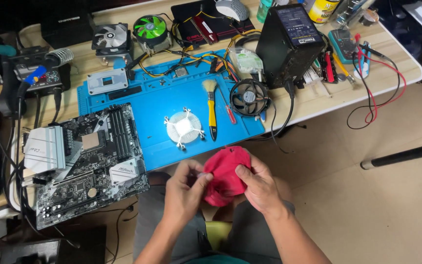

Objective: Cleaning thermal paste from a CPU heatsink using a cloth and inspecting a cooling fan assembly.

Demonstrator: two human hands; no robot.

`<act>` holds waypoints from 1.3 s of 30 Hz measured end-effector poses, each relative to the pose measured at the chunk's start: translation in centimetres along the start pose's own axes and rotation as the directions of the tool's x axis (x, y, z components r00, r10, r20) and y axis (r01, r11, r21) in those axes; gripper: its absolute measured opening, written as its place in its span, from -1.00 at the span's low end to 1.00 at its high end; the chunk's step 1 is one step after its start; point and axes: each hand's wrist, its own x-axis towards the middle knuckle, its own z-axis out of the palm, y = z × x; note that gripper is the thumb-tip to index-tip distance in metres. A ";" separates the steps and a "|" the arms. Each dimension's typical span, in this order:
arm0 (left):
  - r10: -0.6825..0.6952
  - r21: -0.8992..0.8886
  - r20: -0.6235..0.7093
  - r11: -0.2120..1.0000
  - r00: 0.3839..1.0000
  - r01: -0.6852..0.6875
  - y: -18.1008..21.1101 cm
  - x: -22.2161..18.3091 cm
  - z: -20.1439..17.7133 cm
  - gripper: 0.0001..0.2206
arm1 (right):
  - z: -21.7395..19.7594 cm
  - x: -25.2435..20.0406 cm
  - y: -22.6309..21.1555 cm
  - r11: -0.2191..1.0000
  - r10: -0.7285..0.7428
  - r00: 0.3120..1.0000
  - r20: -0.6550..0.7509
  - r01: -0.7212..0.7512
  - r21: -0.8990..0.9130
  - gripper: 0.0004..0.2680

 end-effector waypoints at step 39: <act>0.236 0.424 -0.047 0.885 0.971 -0.194 4.6 7.5 -5.9 -0.38 | 11.5 3.5 -4.3 0.607 -0.059 0.995 -0.083 -0.030 -0.794 -0.75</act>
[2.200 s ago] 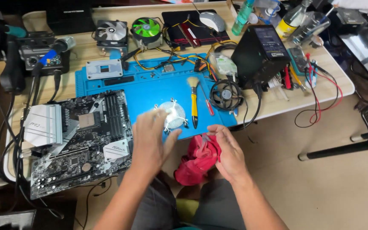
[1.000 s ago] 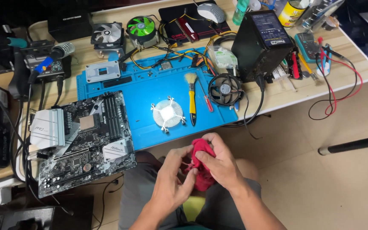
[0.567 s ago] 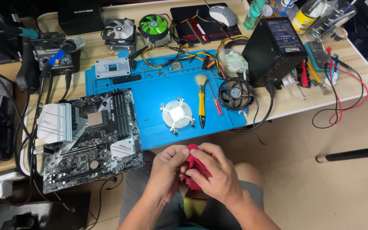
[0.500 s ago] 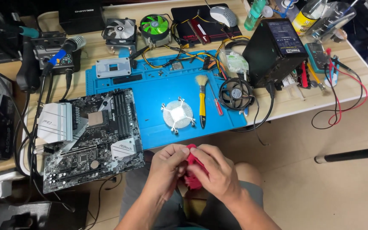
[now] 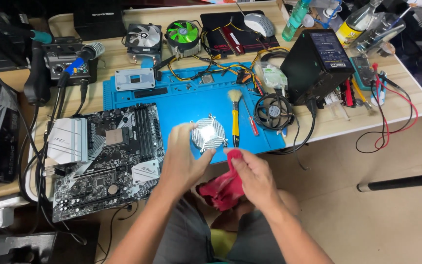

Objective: Cleaning thermal paste from a CPU heatsink using a cloth and inspecting a cooling fan assembly.

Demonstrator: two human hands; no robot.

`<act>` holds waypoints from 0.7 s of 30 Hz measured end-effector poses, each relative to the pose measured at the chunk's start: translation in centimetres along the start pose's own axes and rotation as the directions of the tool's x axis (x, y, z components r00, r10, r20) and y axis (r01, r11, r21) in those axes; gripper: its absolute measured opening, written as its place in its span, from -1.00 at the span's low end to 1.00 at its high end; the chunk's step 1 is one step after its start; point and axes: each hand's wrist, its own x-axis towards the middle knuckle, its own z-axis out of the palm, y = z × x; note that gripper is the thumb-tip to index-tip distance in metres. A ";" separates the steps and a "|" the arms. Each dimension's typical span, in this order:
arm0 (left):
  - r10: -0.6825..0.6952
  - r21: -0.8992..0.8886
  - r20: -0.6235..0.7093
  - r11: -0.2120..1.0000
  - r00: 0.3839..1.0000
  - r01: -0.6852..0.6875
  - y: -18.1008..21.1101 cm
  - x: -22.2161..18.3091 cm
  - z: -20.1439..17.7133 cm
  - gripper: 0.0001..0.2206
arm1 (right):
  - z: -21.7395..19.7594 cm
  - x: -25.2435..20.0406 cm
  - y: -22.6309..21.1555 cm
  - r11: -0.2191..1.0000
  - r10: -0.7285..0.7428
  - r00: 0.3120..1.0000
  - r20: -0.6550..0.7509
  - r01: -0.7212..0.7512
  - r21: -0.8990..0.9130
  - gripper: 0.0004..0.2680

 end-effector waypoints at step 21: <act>0.100 0.114 -0.119 0.990 0.988 -0.087 -11.0 1.7 8.2 -0.05 | 4.5 9.7 4.9 0.616 -0.588 0.797 0.136 0.551 -0.562 -0.92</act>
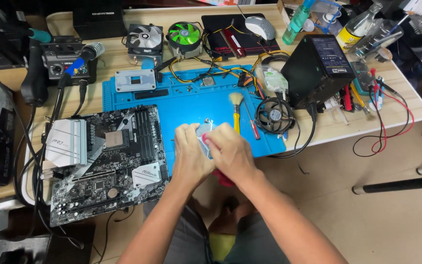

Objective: Cleaning thermal paste from a CPU heatsink using a cloth and inspecting a cooling fan assembly.

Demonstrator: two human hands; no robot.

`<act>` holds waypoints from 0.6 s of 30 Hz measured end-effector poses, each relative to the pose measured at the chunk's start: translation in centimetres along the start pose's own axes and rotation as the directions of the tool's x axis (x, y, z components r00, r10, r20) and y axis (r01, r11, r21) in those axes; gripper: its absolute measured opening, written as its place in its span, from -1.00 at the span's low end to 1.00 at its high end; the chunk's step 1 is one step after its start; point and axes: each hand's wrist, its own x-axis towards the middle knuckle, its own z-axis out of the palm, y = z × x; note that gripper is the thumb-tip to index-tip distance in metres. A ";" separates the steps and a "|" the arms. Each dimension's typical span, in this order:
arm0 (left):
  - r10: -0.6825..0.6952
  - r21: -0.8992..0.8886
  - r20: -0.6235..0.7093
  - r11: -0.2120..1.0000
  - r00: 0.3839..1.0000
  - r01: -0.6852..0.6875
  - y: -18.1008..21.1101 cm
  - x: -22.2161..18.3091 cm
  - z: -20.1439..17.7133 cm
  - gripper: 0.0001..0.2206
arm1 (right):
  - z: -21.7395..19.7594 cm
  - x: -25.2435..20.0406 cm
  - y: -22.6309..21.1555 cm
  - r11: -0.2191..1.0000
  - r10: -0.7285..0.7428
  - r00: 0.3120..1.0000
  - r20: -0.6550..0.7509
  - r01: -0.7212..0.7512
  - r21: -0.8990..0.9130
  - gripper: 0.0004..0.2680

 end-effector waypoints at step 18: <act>-0.030 0.014 0.030 0.999 0.999 0.030 0.2 -0.5 0.3 -0.12 | 0.0 1.2 0.7 0.996 -0.067 0.990 0.123 0.058 0.072 -0.90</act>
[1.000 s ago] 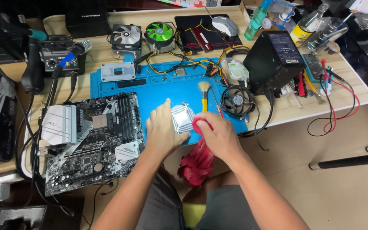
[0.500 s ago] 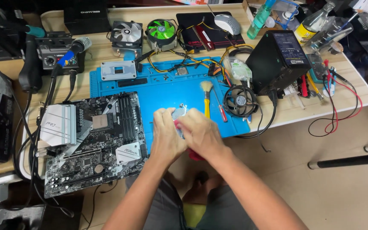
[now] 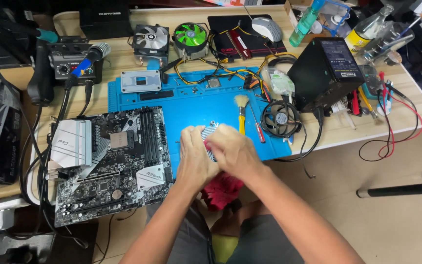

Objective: Cleaning thermal paste from a CPU heatsink using a cloth and inspecting a cooling fan assembly.

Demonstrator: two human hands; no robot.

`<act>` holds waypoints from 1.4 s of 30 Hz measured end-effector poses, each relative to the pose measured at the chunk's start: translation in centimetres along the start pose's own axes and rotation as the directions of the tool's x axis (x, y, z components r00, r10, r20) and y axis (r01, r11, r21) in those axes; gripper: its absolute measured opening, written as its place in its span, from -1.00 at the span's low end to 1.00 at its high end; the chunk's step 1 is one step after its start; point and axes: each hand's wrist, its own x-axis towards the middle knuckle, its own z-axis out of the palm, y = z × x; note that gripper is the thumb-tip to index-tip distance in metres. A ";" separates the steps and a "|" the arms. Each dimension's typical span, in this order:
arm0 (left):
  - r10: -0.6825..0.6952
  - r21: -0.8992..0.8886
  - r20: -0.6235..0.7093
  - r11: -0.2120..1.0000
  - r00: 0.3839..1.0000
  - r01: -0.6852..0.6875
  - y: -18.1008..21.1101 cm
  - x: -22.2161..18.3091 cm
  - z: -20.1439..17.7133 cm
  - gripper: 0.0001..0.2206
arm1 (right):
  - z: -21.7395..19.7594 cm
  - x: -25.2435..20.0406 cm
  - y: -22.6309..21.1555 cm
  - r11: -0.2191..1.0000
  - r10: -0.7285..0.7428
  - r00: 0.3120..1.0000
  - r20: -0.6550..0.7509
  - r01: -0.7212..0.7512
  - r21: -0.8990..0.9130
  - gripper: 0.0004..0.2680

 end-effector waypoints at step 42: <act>0.093 -0.500 0.506 0.842 0.858 0.204 13.2 -9.8 -2.3 -0.65 | -12.7 -14.4 -6.1 0.819 0.275 0.952 -0.138 -0.156 0.552 -0.61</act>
